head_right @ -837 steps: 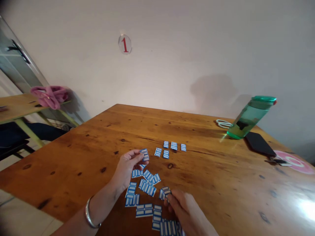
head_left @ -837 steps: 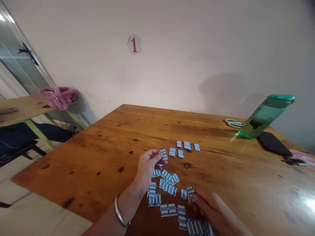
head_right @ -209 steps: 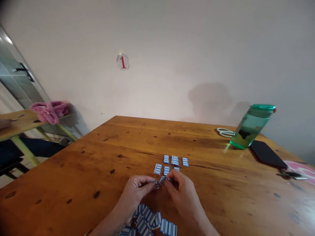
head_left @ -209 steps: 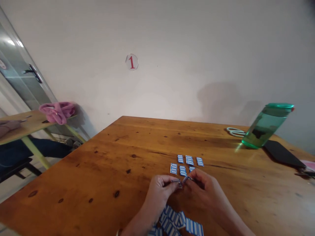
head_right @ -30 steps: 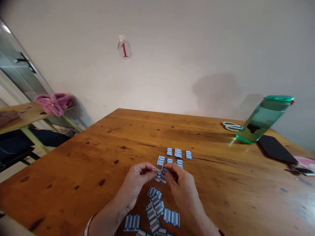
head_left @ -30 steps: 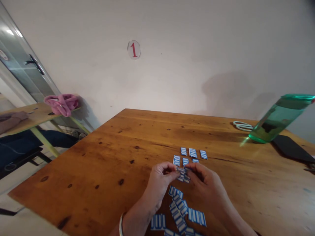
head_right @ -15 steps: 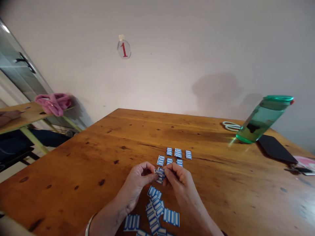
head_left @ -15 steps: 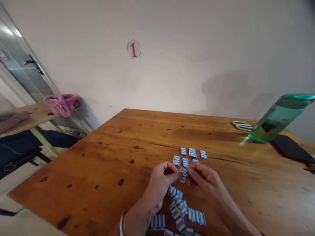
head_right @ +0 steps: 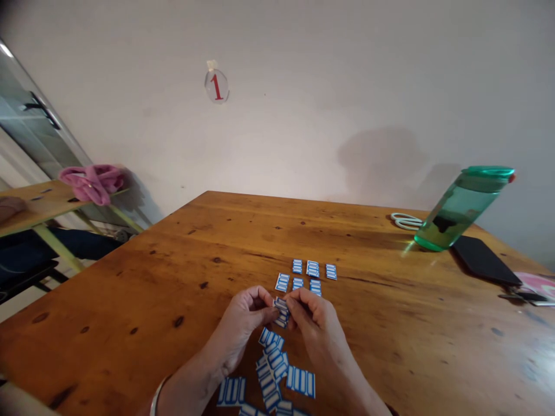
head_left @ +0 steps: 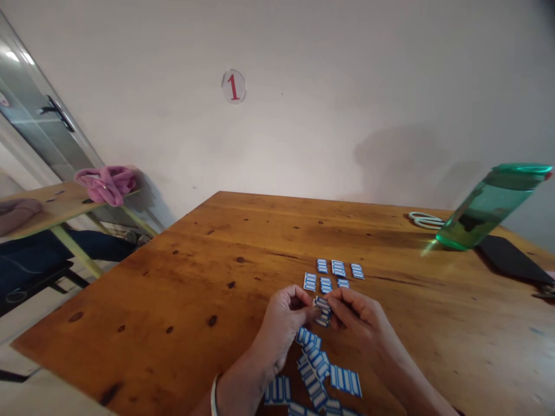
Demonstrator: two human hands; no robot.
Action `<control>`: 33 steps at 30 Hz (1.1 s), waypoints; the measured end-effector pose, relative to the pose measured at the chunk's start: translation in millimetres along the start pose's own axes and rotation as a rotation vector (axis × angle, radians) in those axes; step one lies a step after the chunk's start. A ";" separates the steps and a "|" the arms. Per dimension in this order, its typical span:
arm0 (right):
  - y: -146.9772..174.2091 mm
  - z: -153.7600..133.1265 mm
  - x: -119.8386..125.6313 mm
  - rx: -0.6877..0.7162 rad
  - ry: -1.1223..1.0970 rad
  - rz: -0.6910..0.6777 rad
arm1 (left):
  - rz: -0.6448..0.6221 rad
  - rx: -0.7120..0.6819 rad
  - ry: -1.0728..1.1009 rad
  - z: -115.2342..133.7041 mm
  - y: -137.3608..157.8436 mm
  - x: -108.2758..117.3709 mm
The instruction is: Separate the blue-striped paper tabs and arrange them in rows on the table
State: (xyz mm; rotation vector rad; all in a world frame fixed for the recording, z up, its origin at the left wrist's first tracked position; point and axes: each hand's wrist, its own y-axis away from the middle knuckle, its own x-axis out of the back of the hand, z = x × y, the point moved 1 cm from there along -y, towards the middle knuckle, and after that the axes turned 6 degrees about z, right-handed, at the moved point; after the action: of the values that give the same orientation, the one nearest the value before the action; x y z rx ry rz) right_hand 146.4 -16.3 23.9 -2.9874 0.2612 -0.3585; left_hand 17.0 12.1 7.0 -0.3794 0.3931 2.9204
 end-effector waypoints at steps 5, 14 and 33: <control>0.7 -3.2 -0.7 -0.010 -0.022 -0.004 | -0.024 0.000 0.002 2.7 0.8 -1.4; -0.6 5.3 -5.3 -0.107 -0.125 0.020 | 0.042 -0.057 -0.016 2.6 0.6 -0.5; -1.7 9.5 -5.4 -0.180 -0.227 0.115 | 0.002 -0.046 -0.037 2.7 6.9 -5.1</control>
State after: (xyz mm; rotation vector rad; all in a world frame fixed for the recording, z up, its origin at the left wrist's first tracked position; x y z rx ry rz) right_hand 143.8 -12.7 13.8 -3.1319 0.4605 0.0177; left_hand 19.9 5.6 12.5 -0.3316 0.3217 2.9386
